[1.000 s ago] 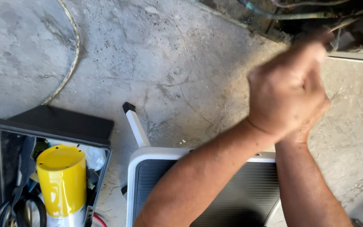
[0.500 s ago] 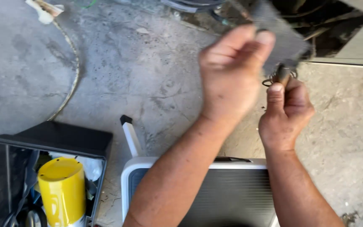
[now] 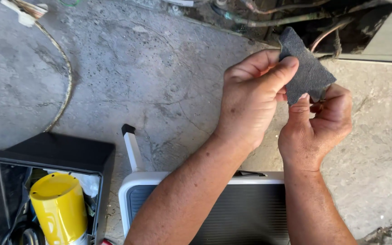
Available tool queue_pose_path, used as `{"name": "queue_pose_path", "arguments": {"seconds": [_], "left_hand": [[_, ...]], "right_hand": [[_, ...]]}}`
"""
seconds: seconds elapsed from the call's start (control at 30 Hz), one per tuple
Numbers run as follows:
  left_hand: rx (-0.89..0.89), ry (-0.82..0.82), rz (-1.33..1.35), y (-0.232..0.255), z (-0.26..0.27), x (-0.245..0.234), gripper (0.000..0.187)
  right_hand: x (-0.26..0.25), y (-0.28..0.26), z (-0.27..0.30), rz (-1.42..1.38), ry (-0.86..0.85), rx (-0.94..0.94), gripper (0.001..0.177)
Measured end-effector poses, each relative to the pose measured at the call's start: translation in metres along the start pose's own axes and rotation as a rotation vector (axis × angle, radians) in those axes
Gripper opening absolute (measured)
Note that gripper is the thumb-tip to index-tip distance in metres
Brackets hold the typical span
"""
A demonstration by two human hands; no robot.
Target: The person sits on a step stool and uses pliers to strip the insulation from a copper wire connected to an outdoor air conditioning unit. They then use a screwdriver to tighten a fitting on the copper pipe.
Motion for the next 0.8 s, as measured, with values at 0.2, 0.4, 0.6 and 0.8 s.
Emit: {"name": "queue_pose_path", "arguments": {"seconds": [0.2,0.4,0.6,0.8], "left_hand": [[0.076,0.011,-0.029,-0.007,0.000,-0.004,0.014],[-0.316,-0.206,-0.314,0.028,0.011,0.002,0.030],[-0.184,-0.424,-0.244,0.013,0.014,0.003,0.021],[-0.226,-0.548,-0.422,0.035,0.021,0.003,0.022]], "right_hand": [[0.001,-0.016,0.000,-0.156,0.053,-0.221,0.011],[-0.021,0.000,0.013,-0.389,-0.031,-0.372,0.065],[-0.032,-0.020,0.011,-0.149,-0.026,-0.418,0.047],[-0.054,-0.005,0.001,-0.215,-0.092,-0.380,0.043]]}}
Point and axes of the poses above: each hand's wrist, its own z-axis away from the middle knuckle, its own x-axis out of the palm, y = z × x, the point moved 1 cm from there along -z, towards the middle knuckle, and after that the axes turned 10 degrees about -z, right-handed, at the moved point
